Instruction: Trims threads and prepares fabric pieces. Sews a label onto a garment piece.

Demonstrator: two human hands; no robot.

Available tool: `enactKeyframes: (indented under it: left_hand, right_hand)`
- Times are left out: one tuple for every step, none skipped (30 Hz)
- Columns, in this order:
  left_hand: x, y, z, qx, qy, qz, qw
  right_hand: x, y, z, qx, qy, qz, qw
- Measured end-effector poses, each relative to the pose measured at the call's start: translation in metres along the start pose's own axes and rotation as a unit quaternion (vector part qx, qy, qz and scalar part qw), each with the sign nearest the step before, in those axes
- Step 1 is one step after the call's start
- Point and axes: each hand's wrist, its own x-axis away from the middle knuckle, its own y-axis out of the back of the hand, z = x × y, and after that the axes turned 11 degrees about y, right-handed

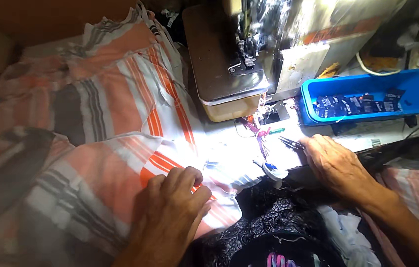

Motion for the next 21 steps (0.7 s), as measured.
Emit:
enactKeyframes:
  left_hand:
    - [0.000, -0.001, -0.001, 0.007, -0.004, 0.003, 1.000]
    - [0.000, -0.002, -0.002, 0.015, -0.006, 0.007, 1.000]
    - [0.000, -0.003, -0.004, 0.021, -0.008, 0.008, 1.000]
    - [0.000, -0.003, -0.005, 0.024, -0.010, 0.007, 1.000]
    - [-0.001, -0.004, -0.005, 0.027, -0.012, 0.004, 1.000]
    - [-0.002, -0.005, -0.005, 0.028, -0.016, 0.001, 0.999]
    - [-0.003, -0.005, -0.004, 0.032, -0.020, 0.000, 0.999]
    - [-0.004, -0.004, -0.004, 0.036, -0.023, -0.001, 0.999]
    - [-0.004, -0.002, -0.003, 0.041, -0.028, 0.001, 0.999]
    - [-0.005, 0.000, -0.002, 0.045, -0.032, 0.003, 0.998]
    - [-0.005, 0.002, -0.001, 0.048, -0.036, 0.004, 0.998]
    - [-0.004, 0.005, -0.001, 0.054, -0.038, 0.005, 0.998]
    - [-0.003, 0.007, 0.000, 0.058, -0.040, 0.008, 0.997]
    - [-0.002, 0.009, 0.001, 0.059, -0.040, 0.011, 0.997]
    - [-0.001, 0.009, 0.002, 0.061, -0.039, 0.012, 0.997]
    - [0.000, 0.008, 0.003, 0.063, -0.038, 0.011, 0.997]
    - [0.000, 0.007, 0.004, 0.064, -0.040, 0.009, 0.997]
    - [0.001, 0.006, 0.004, 0.063, -0.041, 0.010, 0.997]
    - [0.001, 0.005, 0.004, 0.062, -0.041, 0.008, 0.997]
    - [0.000, 0.005, 0.004, 0.062, -0.040, 0.006, 0.997]
    - [0.000, 0.006, 0.003, 0.061, -0.038, 0.008, 0.997]
  right_hand:
    - [0.000, 0.004, 0.000, -0.015, -0.009, -0.009, 1.000]
    - [0.000, 0.008, 0.002, -0.035, -0.016, -0.022, 0.999]
    - [-0.001, 0.013, 0.006, -0.060, -0.021, -0.040, 0.997]
    - [-0.003, 0.018, 0.012, -0.097, -0.025, -0.054, 0.993]
    - [-0.005, 0.022, 0.019, -0.149, -0.029, -0.054, 0.987]
    - [-0.007, 0.023, 0.027, -0.214, -0.030, -0.045, 0.975]
    - [-0.010, 0.022, 0.036, -0.280, -0.026, -0.029, 0.959]
    - [-0.014, 0.018, 0.046, -0.328, -0.014, -0.016, 0.945]
    - [-0.018, 0.012, 0.057, -0.354, 0.001, -0.008, 0.935]
    - [-0.022, 0.006, 0.067, -0.365, 0.015, 0.000, 0.931]
    - [-0.026, 0.000, 0.076, -0.369, 0.025, 0.010, 0.929]
    - [-0.029, -0.004, 0.083, -0.373, 0.027, 0.022, 0.927]
    - [-0.031, -0.006, 0.087, -0.378, 0.026, 0.032, 0.925]
    - [-0.032, -0.010, 0.091, -0.381, 0.023, 0.034, 0.923]
    - [-0.033, -0.015, 0.094, -0.378, 0.019, 0.027, 0.925]
    - [-0.032, -0.020, 0.097, -0.369, 0.015, 0.017, 0.929]
    - [-0.031, -0.025, 0.099, -0.361, 0.011, 0.009, 0.932]
    - [-0.030, -0.030, 0.101, -0.359, 0.008, 0.003, 0.933]
    - [-0.029, -0.034, 0.102, -0.355, 0.006, -0.008, 0.935]
    - [-0.028, -0.037, 0.103, -0.347, 0.005, -0.019, 0.938]
    - [-0.027, -0.039, 0.105, -0.335, 0.004, -0.027, 0.942]
